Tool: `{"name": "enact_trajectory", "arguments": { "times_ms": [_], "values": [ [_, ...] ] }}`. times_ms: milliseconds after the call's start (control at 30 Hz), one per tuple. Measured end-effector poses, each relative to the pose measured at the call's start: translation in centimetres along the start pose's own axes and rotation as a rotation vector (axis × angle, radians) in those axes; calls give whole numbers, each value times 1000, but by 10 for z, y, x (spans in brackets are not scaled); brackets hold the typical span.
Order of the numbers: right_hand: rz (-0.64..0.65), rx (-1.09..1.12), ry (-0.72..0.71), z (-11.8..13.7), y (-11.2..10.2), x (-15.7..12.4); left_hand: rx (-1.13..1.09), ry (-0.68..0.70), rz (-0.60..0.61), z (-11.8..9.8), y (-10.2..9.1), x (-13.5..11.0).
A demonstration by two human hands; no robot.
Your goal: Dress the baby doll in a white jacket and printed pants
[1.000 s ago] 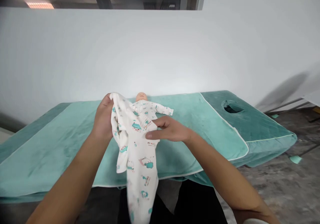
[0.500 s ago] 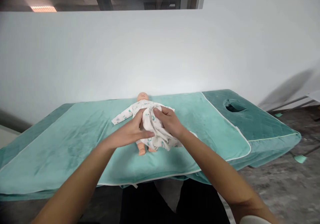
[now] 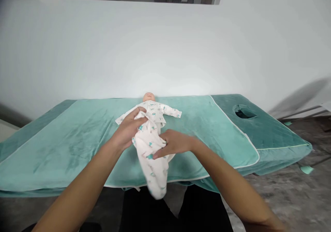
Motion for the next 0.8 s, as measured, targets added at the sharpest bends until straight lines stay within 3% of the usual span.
{"name": "enact_trajectory", "arguments": {
  "times_ms": [67,167,233,300,400,433,467,533,667,733,800],
  "values": [
    [-31,13,5,4,-1,4,157,-29,151,-3,5,-5],
    [-307,144,-68,5,-15,8,380,-76,529,1,15,-17],
    [-347,201,-97,1,-16,10,487,-117,674,9,15,-23],
    [-219,263,-85,-3,-6,11,481,-113,573,15,8,-18],
    [89,363,-5,-3,18,10,212,-66,233,19,-7,-7],
    [127,376,20,-2,22,10,116,-74,169,21,-9,-5],
    [106,383,34,-1,23,11,37,-93,141,22,-9,-4],
    [-73,402,20,-1,14,16,-47,-135,166,20,-6,-4],
    [-390,526,-96,-9,-4,24,156,-163,412,9,-1,-8],
    [-445,594,-136,-14,-4,25,266,-152,465,7,-5,-7],
    [-382,637,-132,-16,4,25,191,-81,373,6,-12,-1]
  ]
}}
Point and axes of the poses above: each hand's wrist, its own x-axis towards the middle knuckle, its own y-axis out of the palm, z = x × y, the point moved 5 cm from there along x, towards the middle knuckle, and after that the axes turned 8 degrees about -y, right-handed, at the moved point
